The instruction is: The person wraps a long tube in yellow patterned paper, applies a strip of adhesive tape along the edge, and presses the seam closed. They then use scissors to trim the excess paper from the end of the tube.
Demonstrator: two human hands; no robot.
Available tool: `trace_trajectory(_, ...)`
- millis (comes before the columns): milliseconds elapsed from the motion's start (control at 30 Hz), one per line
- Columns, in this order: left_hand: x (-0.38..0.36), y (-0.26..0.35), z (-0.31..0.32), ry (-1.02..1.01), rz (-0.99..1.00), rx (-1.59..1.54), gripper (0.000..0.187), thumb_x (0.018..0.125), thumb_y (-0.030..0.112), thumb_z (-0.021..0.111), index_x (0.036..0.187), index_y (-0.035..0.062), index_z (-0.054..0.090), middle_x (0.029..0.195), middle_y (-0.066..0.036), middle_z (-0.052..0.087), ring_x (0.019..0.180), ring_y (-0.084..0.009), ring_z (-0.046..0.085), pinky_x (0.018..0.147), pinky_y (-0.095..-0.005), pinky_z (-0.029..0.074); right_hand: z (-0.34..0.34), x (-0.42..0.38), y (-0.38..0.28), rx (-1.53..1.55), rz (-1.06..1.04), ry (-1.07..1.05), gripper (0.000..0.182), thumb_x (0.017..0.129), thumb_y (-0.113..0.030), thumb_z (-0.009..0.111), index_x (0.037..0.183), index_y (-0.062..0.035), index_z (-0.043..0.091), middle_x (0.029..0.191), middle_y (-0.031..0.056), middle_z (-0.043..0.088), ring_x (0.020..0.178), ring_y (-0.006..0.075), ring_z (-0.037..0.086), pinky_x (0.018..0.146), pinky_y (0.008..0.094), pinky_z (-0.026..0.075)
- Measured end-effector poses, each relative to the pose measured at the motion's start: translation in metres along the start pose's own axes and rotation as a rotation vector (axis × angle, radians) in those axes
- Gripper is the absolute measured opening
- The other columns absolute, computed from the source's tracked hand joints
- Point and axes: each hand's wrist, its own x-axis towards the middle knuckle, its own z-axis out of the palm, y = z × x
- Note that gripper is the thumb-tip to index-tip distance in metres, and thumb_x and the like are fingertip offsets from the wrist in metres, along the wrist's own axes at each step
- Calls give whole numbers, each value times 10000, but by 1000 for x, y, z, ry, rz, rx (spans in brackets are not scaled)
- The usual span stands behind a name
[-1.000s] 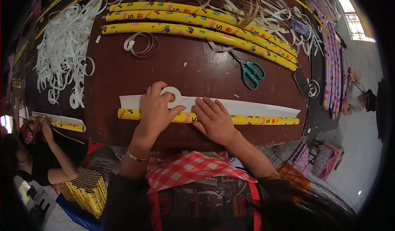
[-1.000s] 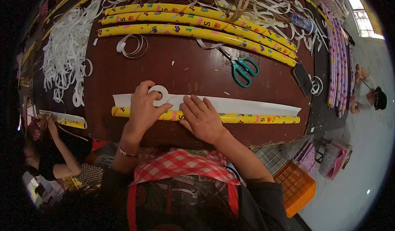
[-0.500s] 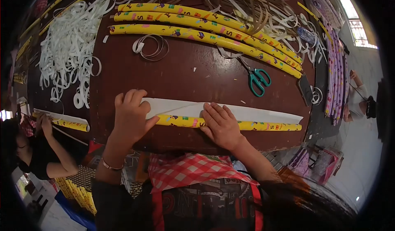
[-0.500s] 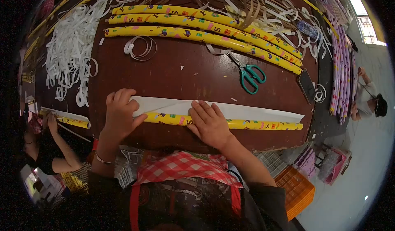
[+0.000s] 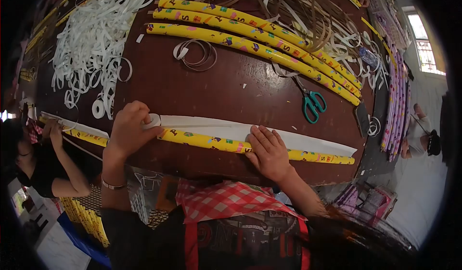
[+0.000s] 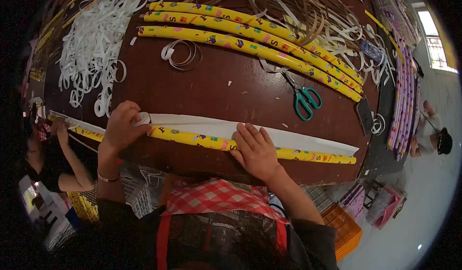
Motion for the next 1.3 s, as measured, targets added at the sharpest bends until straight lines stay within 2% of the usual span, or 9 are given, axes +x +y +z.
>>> trace_trajectory(133,3,-14,6,16,-1,-110,358,668,132,819,746,27,485,930,-111,557,794,-296,566,686,-364,473,0,1,0,1,-7,-12,486,810,-315,693,1197,-40,589,1342,141,534,1228,311,512,1010,501,404)
trace_trajectory(200,3,-14,9,86,15,-135,356,691,124,809,760,35,471,955,-116,568,813,-302,575,695,-363,481,-2,2,-1,-2,12,-29,493,810,-315,692,1202,-36,586,1346,140,531,1230,315,511,1014,503,400)
trace_trajectory(300,5,-10,17,200,-39,-103,369,648,198,830,713,64,491,893,-89,580,781,-291,584,657,-376,481,-2,2,-1,16,18,-26,482,783,-273,701,1184,-25,603,1329,153,548,1223,339,521,1030,489,389)
trace_trajectory(400,4,-5,23,261,-47,-3,375,652,205,827,695,82,475,917,-70,583,806,-273,586,655,-386,470,-3,3,-2,14,26,-49,483,777,-269,705,1183,-27,604,1332,153,546,1229,338,515,1036,489,382)
trace_trajectory(633,1,5,34,290,-182,152,353,666,242,817,691,99,495,1013,-25,571,908,-240,575,757,-422,423,-3,3,-1,33,24,-57,479,775,-260,705,1178,-21,604,1334,156,544,1234,346,509,1041,490,376)
trace_trajectory(700,1,6,37,328,-196,180,337,676,253,809,697,103,508,1026,-22,566,916,-236,574,771,-425,408,-3,3,-1,11,13,-56,493,789,-306,709,1191,-45,594,1343,136,534,1237,323,504,1006,505,404)
trace_trajectory(1000,4,3,41,340,-232,114,333,679,260,805,700,104,512,996,-17,558,906,-227,571,756,-421,406,-4,2,-1,3,13,-57,481,794,-302,708,1188,-47,601,1341,140,539,1242,325,506,1009,505,401)
trace_trajectory(1300,7,8,40,364,-221,184,331,668,257,809,674,108,514,974,-10,553,891,-220,565,754,-419,406,-3,2,-1,8,12,-37,473,799,-303,701,1187,-52,600,1347,137,534,1248,322,504,1016,504,394)
